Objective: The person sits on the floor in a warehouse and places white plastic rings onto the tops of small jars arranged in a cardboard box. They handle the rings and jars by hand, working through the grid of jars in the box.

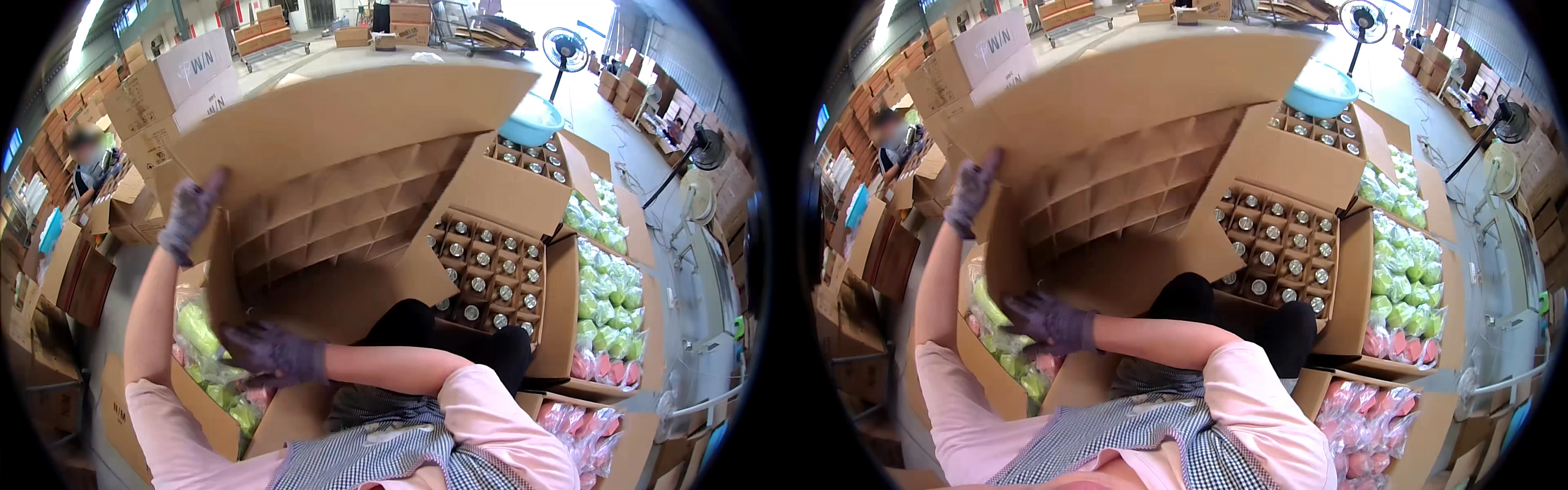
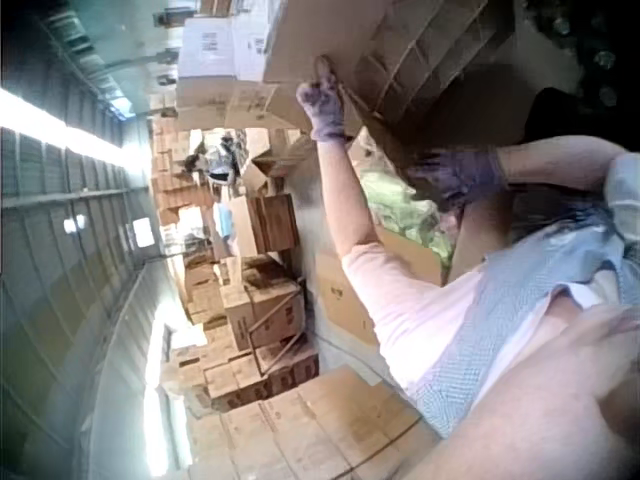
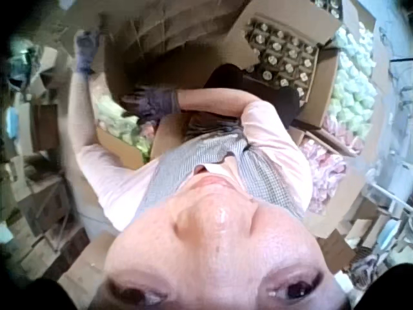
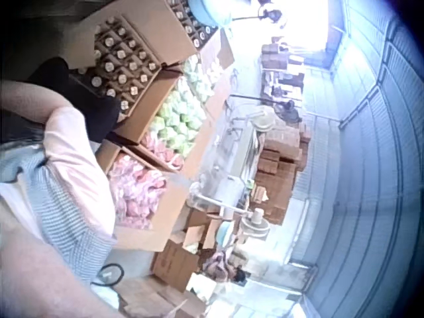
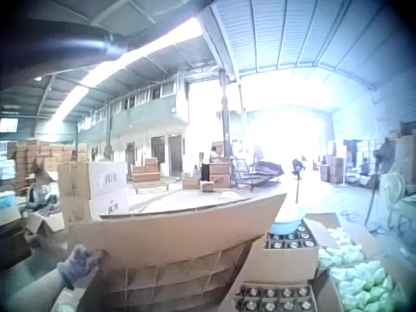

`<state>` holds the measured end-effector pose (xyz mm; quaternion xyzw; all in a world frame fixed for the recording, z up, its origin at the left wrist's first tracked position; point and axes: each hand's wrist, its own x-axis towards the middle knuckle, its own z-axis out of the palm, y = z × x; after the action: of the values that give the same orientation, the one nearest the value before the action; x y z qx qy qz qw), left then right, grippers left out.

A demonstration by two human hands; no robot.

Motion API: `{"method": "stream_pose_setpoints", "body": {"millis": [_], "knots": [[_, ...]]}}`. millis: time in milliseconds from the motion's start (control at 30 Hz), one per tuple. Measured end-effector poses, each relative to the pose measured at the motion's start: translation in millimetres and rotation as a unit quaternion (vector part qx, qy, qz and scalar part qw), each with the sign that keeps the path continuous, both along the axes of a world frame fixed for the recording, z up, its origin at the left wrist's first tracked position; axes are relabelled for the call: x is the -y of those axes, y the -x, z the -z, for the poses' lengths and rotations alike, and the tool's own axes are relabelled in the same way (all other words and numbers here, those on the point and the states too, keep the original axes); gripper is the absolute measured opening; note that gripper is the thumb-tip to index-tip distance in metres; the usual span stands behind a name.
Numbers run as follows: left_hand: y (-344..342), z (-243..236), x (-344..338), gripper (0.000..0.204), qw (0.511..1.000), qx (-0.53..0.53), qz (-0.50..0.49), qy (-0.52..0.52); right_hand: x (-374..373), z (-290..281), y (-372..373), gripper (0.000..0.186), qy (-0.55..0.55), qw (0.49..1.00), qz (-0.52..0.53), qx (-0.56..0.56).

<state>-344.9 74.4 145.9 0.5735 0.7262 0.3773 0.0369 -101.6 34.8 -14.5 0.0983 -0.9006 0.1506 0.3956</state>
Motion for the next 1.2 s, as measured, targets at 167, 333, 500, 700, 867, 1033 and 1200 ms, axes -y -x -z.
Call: {"method": "stream_pose_setpoints", "body": {"millis": [167, 333, 500, 700, 867, 1033, 1200], "knots": [[-73, 49, -10, 0.057, 0.963, -0.109, 0.246, 0.021, -143, -13, -93, 0.034, 0.006, 0.855, 0.438, -0.277], [-89, 81, -16, 0.046, 0.954, 0.154, 0.246, 0.072, -231, 88, -228, 0.090, 0.168, 0.701, 0.641, -0.261], [7, 245, -12, 0.051, 0.973, 0.169, -0.156, -0.023, -239, 127, -249, 0.077, 0.702, 0.511, 0.216, -0.446], [14, 314, 21, 0.089, 0.921, 0.067, -0.267, 0.277, -176, 120, -246, 0.068, 0.738, 0.490, -0.016, -0.465], [69, 360, -2, 0.110, 0.901, 0.164, -0.235, 0.325, -167, 122, -238, 0.045, 0.408, 0.809, 0.368, -0.211], [124, 379, 7, 0.111, 0.900, 0.256, -0.260, 0.241, -154, 35, -175, 0.033, 0.688, 0.617, 0.214, -0.318], [93, 356, -5, 0.100, 0.873, 0.264, -0.256, 0.319, -176, 27, -193, 0.033, 0.673, 0.644, 0.252, -0.262]]}}
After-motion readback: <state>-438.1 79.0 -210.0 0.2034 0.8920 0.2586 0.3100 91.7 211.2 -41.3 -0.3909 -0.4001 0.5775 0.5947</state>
